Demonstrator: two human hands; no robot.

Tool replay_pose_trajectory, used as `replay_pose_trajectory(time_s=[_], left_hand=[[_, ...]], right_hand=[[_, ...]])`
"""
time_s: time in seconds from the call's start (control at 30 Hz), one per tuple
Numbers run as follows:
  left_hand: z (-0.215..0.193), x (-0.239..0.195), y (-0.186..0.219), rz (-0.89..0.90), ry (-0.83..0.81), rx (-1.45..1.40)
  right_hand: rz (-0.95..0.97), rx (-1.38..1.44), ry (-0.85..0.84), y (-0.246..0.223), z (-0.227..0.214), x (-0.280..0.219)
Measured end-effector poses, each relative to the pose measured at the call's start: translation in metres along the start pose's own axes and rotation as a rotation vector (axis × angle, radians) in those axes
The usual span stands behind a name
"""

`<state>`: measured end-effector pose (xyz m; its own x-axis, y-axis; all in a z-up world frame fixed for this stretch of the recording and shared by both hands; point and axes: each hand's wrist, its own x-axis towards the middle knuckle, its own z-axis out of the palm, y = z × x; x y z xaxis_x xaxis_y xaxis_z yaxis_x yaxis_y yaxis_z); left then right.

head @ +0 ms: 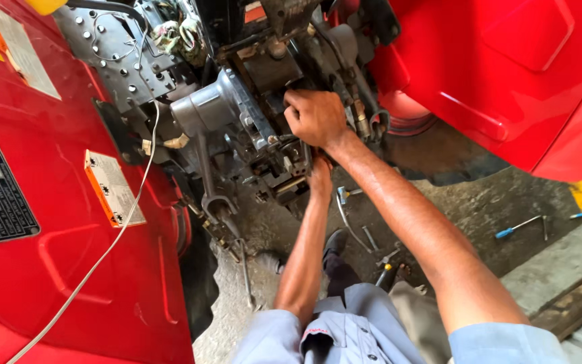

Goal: The person works on the rear linkage of a red tractor, pouring water from a bottle onto components, handling metal pins, and wiping internal parts with a cloth.

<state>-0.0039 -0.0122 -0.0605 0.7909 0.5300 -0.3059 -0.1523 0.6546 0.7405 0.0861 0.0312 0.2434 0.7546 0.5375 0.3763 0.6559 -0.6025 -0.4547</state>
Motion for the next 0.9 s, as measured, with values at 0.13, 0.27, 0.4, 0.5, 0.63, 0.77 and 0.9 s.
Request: replay_pose_trajectory(time_s=[0.13,0.27,0.4,0.5,0.63,0.77,0.9], left_hand=[[0.001,-0.015,0.007,0.077,0.04,-0.019],[0.009,0.015,0.005,-0.061,-0.044,0.005],[0.011,-0.006,0.009,0.027,0.033,-0.009],[0.013,-0.017,0.015,0.092,0.094,-0.016],[0.014,0.012,0.006,-0.075,-0.01,0.055],[0.017,0.013,0.002,-0.037,0.013,0.079],[0.007,-0.005,0.006,0.024,0.118,0.08]], right_hand=[[0.012,-0.011,-0.007,0.0,0.0,-0.001],[0.003,0.006,0.012,0.0,0.001,-0.001],[0.001,-0.006,0.021,0.0,0.002,-0.002],[-0.009,-0.01,0.021,0.002,0.0,0.002],[-0.021,0.024,0.023,0.001,-0.001,0.0],[-0.008,0.004,0.024,0.001,0.002,0.001],[-0.025,0.007,0.035,0.004,0.003,-0.001]])
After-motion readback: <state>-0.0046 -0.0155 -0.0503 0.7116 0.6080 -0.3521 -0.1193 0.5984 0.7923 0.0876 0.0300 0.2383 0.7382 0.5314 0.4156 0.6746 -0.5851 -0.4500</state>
